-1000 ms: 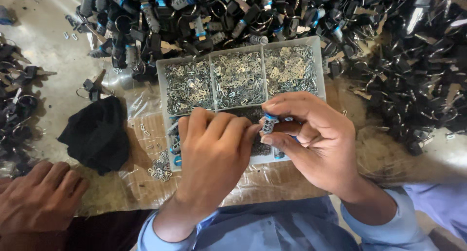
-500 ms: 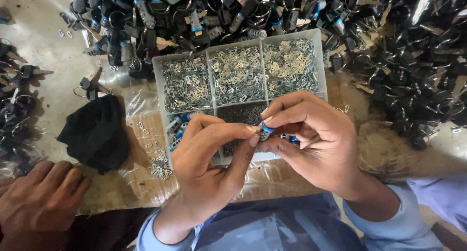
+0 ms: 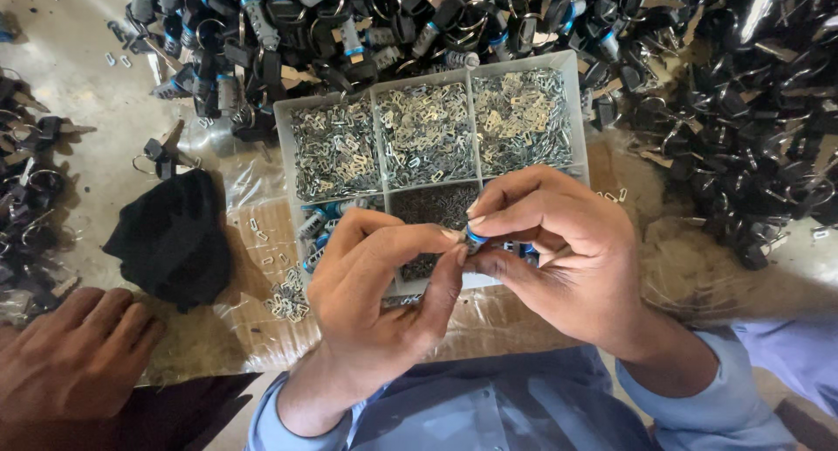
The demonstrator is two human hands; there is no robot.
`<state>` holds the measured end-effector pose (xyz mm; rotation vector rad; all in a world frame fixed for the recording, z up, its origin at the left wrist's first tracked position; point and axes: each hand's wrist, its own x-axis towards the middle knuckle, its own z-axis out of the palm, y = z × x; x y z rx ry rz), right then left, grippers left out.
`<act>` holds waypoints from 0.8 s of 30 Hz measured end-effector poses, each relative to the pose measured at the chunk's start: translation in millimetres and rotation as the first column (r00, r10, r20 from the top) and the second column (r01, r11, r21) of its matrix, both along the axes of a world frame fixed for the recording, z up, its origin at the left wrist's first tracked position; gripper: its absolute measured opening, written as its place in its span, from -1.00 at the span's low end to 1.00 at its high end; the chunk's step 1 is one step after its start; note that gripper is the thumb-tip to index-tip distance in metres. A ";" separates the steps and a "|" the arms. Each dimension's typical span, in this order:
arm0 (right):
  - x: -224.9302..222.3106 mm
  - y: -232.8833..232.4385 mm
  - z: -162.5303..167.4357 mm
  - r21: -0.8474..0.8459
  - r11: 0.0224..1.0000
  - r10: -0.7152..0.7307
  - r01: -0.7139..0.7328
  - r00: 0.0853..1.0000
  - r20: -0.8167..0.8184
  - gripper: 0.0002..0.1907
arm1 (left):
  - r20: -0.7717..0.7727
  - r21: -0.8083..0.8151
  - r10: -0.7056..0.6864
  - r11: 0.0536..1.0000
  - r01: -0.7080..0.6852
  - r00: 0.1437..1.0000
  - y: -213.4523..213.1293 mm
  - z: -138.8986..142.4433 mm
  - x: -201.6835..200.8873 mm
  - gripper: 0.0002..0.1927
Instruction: The person sits at a workbench assembling small cylindrical lock or keychain components. They pick small metal pins and clips from a compartment tray, insert the pins into blue-capped cylindrical bodies by hand, press parts together, and place finished assemblies into the tray compartments, occasionally reaching into a large pile of parts to gather more components.
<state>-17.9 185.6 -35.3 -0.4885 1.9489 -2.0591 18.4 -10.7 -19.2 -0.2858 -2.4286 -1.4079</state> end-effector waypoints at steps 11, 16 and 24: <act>-1.0 1.5 -0.3 0.065 0.998 0.011 -0.006 0.997 -0.079 -0.69 | 0.032 -0.017 -0.010 1.000 0.011 0.999 -2.5 -0.7 -0.6 -0.74; -1.9 2.8 -0.4 0.083 0.996 0.034 -0.025 0.993 -0.109 -0.70 | 0.044 -0.027 -0.022 0.999 0.023 0.999 -2.6 0.3 -1.0 -0.72; -4.8 5.0 -1.4 0.116 0.992 0.074 -0.057 0.986 -0.151 -0.68 | 0.144 0.027 -0.067 0.998 0.064 0.987 -8.2 4.5 -4.8 -0.71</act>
